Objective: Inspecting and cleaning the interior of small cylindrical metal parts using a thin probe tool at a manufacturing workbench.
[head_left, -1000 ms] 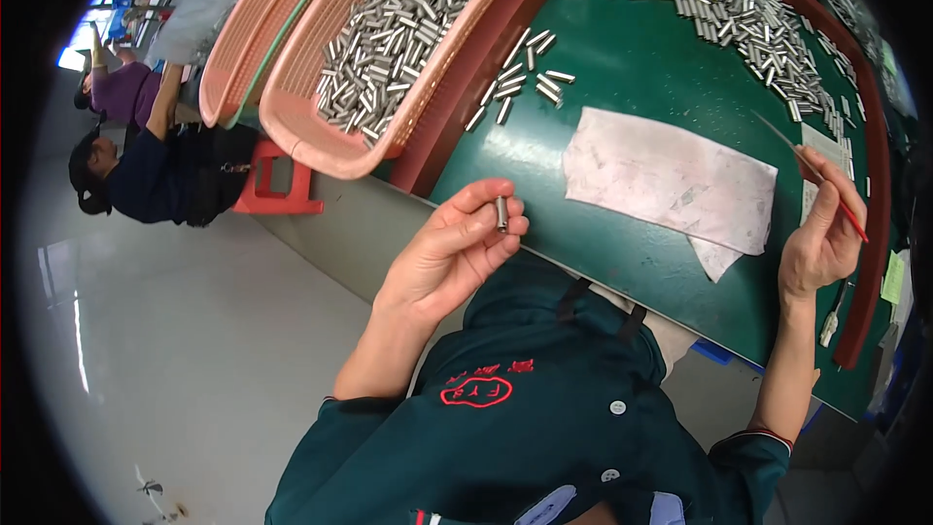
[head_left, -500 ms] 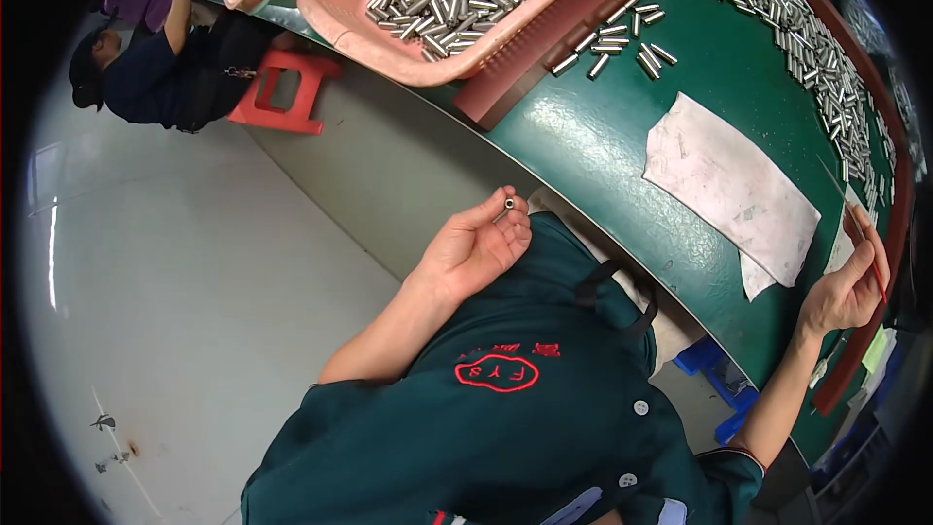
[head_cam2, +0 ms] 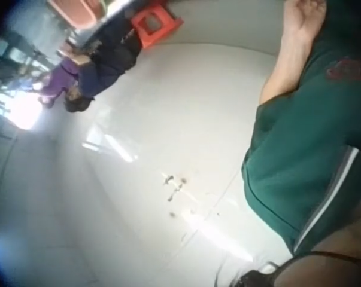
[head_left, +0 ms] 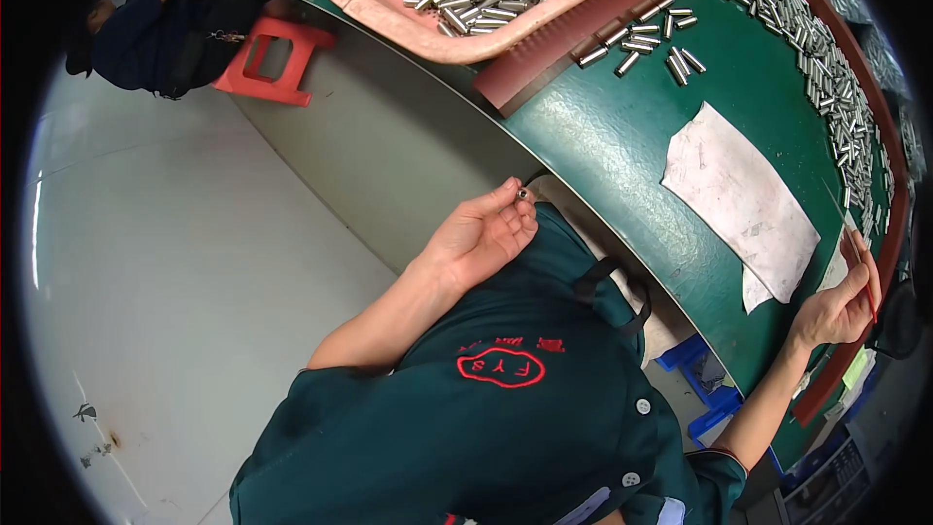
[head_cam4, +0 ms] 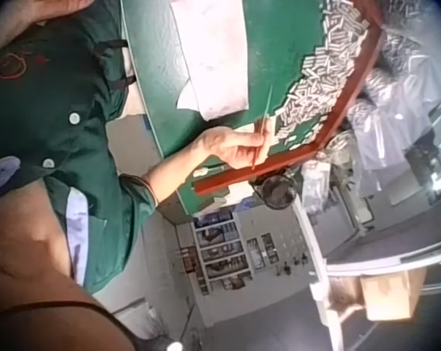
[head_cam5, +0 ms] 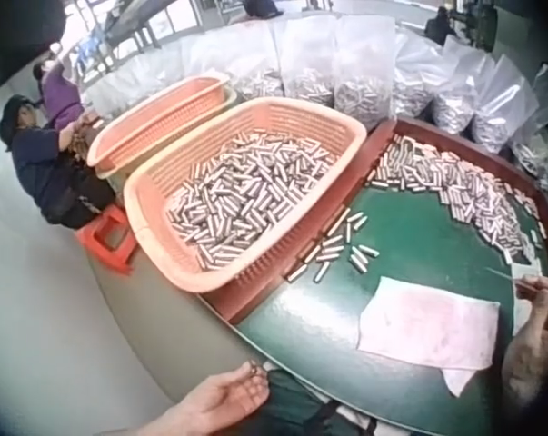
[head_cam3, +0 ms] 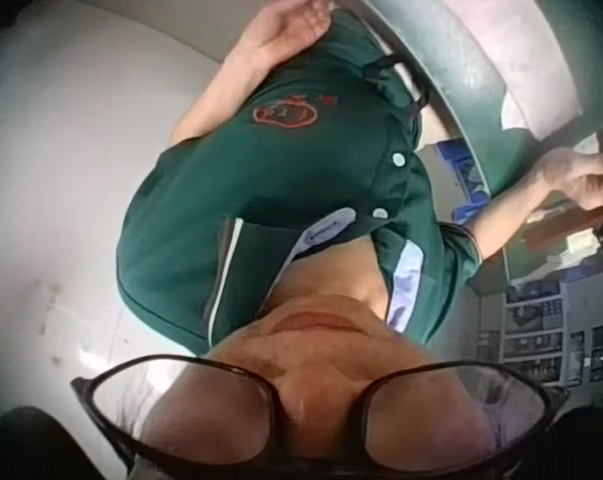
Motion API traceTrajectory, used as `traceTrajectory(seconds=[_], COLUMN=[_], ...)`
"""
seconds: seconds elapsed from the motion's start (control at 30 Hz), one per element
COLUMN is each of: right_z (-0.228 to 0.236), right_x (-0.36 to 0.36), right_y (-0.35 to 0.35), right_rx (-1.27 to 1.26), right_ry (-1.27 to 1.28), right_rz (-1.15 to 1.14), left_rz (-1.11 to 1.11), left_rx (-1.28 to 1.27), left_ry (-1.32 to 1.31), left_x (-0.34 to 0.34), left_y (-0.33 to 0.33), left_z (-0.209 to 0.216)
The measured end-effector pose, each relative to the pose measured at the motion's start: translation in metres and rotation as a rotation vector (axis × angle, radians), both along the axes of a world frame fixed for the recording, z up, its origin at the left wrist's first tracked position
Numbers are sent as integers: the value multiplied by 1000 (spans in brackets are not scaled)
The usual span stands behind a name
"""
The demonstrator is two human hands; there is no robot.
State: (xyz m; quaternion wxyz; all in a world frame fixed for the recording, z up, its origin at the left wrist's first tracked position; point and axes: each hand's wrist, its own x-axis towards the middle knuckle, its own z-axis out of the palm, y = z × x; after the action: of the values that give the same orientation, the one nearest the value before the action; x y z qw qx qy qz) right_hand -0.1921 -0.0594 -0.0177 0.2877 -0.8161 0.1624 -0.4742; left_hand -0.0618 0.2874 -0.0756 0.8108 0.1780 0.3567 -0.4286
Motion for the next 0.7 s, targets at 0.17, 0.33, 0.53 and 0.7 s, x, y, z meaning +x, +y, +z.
traceTrajectory(seconds=[0.17,0.33,0.53,0.7], right_z=[3,6,4,6], right_x=[-2,-2,-6,-3], right_y=[0,0,3,5], right_rx=[-10,-27,26,52], right_ry=[11,-8,-11,-100], right_rz=[-8,-1,-1,93], left_rz=[-28,-38,-341,-488], left_rx=[-113,-172,-264,-234], left_ry=[10,21,-415,-757], left_x=[0,-1,-5,15], left_y=[-3,-3,-3,-53], left_z=[1,1,25,70])
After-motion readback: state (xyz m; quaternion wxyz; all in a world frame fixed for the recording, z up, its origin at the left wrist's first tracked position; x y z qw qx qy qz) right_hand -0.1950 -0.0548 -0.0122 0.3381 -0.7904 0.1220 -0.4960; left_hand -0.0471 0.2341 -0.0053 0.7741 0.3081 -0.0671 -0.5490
